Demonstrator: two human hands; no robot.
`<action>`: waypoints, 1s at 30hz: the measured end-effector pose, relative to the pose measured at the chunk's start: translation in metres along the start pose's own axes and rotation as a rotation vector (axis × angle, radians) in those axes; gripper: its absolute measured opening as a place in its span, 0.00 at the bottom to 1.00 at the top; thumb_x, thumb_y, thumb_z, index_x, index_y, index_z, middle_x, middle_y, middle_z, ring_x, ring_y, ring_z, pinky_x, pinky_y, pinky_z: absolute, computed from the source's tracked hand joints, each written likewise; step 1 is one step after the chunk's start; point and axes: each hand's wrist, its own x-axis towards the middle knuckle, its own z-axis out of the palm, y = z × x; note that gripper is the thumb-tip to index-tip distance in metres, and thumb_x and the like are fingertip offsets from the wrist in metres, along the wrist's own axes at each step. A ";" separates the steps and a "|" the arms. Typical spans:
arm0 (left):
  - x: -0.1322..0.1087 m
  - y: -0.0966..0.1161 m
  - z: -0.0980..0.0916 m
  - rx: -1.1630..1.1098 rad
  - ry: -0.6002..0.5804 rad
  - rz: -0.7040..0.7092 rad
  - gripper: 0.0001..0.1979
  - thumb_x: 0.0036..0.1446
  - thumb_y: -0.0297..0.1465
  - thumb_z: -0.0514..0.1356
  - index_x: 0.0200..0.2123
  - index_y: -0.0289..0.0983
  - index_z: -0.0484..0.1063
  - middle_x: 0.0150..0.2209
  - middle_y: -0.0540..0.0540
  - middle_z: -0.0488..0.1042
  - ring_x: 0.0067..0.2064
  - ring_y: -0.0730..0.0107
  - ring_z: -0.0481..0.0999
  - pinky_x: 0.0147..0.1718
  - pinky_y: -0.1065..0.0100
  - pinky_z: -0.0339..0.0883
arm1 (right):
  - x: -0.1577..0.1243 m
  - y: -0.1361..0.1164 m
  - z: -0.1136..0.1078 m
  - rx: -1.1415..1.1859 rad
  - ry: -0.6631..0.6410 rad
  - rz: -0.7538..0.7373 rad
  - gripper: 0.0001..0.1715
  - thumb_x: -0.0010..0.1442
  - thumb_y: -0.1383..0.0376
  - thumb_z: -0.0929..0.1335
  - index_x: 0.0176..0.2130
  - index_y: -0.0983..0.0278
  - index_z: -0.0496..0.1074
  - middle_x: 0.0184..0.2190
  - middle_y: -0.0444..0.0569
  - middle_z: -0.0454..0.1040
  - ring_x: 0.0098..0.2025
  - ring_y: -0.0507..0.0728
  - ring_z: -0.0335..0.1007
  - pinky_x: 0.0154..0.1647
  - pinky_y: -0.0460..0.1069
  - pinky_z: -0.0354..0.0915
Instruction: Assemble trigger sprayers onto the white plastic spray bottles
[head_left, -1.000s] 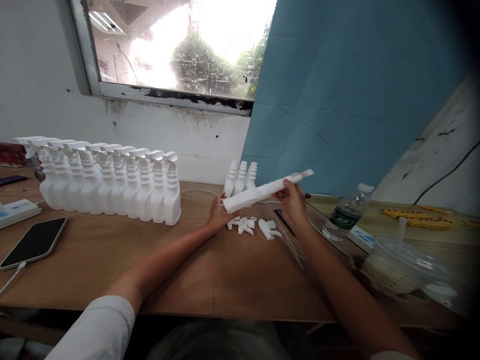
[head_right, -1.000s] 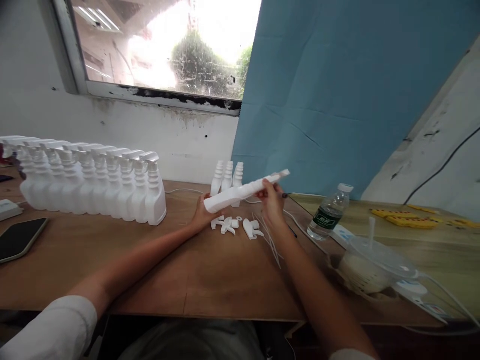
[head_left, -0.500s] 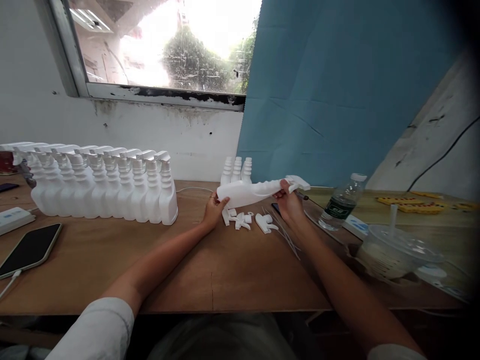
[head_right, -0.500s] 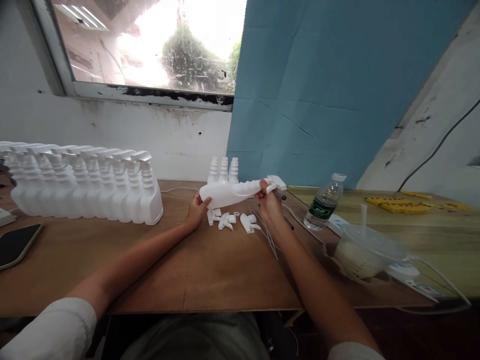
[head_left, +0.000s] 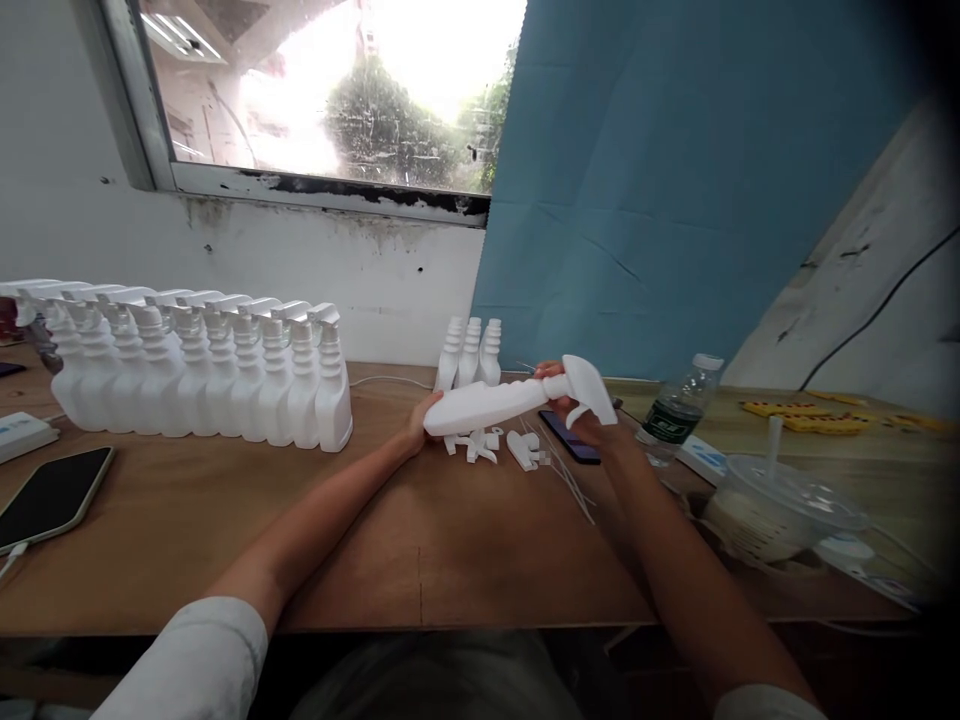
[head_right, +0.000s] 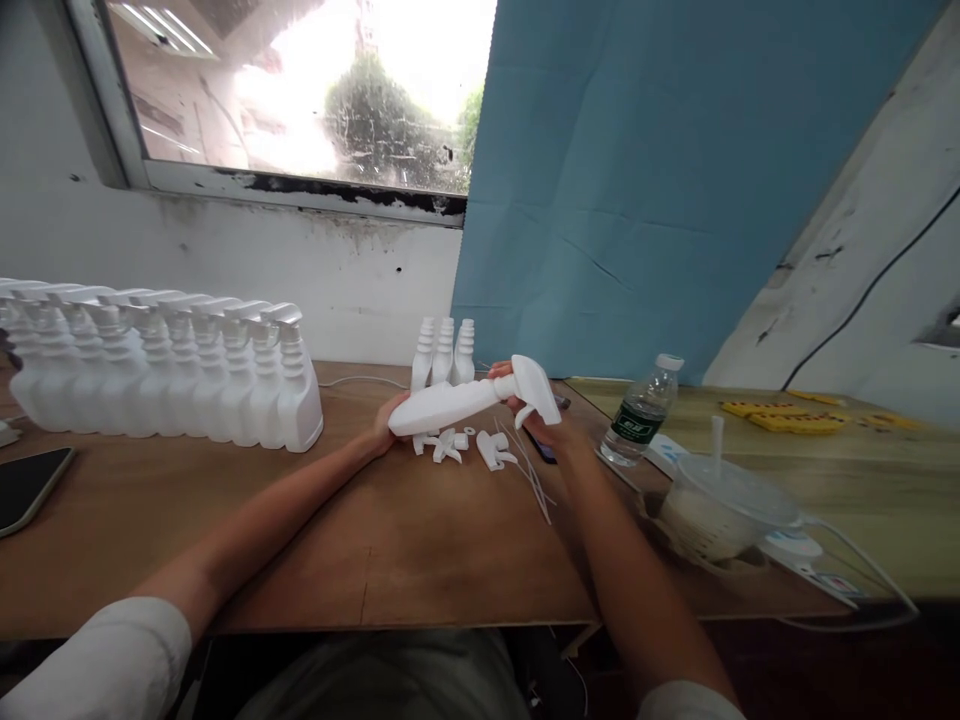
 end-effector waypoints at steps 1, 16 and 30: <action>0.000 0.001 0.000 0.010 -0.023 -0.045 0.17 0.64 0.37 0.58 0.52 0.34 0.68 0.50 0.41 0.71 0.46 0.62 0.74 0.44 0.56 0.72 | 0.000 -0.003 -0.002 0.018 -0.063 0.010 0.21 0.32 0.65 0.79 0.29 0.58 0.72 0.34 0.52 0.75 0.44 0.65 0.73 0.37 0.56 0.74; 0.001 0.019 -0.017 -0.059 -0.289 -0.199 0.22 0.61 0.43 0.54 0.33 0.28 0.73 0.14 0.50 0.61 0.12 0.75 0.59 0.10 0.75 0.43 | 0.006 -0.057 -0.004 0.546 -0.070 -0.260 0.10 0.56 0.57 0.73 0.41 0.52 0.76 0.43 0.40 0.76 0.30 0.49 0.68 0.31 0.48 0.70; 0.017 0.021 -0.044 -0.133 0.371 0.347 0.17 0.65 0.38 0.57 0.51 0.33 0.68 0.46 0.42 0.73 0.42 0.65 0.75 0.40 0.60 0.73 | 0.024 -0.034 -0.059 0.385 -0.034 0.106 0.08 0.53 0.59 0.72 0.30 0.60 0.72 0.23 0.41 0.55 0.22 0.48 0.54 0.18 0.43 0.57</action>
